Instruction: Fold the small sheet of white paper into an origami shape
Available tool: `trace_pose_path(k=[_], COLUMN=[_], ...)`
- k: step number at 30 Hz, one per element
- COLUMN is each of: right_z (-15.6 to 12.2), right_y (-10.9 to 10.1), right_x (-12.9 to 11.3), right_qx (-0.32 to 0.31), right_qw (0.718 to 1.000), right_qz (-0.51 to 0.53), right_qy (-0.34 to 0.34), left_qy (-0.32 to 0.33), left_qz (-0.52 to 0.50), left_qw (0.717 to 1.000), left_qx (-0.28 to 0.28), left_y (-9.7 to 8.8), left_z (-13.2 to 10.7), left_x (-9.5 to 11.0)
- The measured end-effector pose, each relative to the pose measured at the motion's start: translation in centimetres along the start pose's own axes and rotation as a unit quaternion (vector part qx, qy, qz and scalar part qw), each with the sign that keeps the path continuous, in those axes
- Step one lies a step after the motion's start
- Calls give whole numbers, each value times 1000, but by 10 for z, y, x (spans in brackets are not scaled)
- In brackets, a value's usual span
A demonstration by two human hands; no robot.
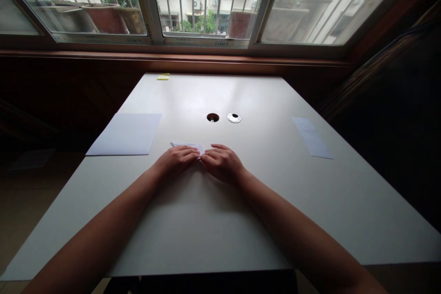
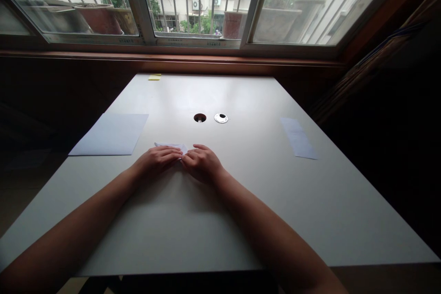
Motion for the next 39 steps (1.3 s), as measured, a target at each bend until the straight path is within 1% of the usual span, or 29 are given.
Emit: trace_pose_path(k=[5,11,15,20,24,27,28,30,32,33,34,36,37,39], right_z=[1,-1,-1,-2,-5,-10,-11,-13,-15,-16,-18,-22,-24,-26], right_y=[-3,-7,-14,-22,-27,-27,-27,-26,-22,-19,-14,-5,-2,3], right_x=[-1,5,9,14,20,29,33,43,53,57,58,60,59,54], right_qx=[26,22,16,15,8,-3,0,15,23,18,-5,-52,-79,-138], right_qw=[999,999,998,998,998,997,996,989,970,955,935,877,845,793], right_qz=[-3,31,38,44,60,80,89,114,143,162,191,249,275,319], right_qy=[-21,-28,-38,-38,-29,1,24,97,195,247,299,408,451,501], left_qy=[-10,-24,-34,-62,-64,-62,-60,-55,-47,-41,-33,-16,-8,4], left_qz=[-9,-19,-37,-63,-75,-67,-66,-66,-65,-63,-59,-48,-39,-20], left_qw=[1000,999,999,996,995,996,996,996,996,996,997,998,999,999], left_qx=[-4,-14,-19,1,10,23,29,36,42,43,43,39,37,33], left_y=[0,1,-5,-16,-19,-20,-21,-21,-22,-22,-21,-21,-20,-20], left_z=[-1,-6,-8,-9,-10,-10,-10,-9,-7,-6,-4,-3,-2,-1], left_x=[0,-6,-12,-20,-22,-22,-21,-19,-15,-13,-11,-8,-7,-5])
Point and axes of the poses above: each hand's wrist, its own z-axis towards the middle knuckle, its own y-axis out of the palm, x = y × z, the point moved 5 cm from there along z, towards the middle knuckle, and after that the axes turned 13 degrees about x, right-handed, at the moved point
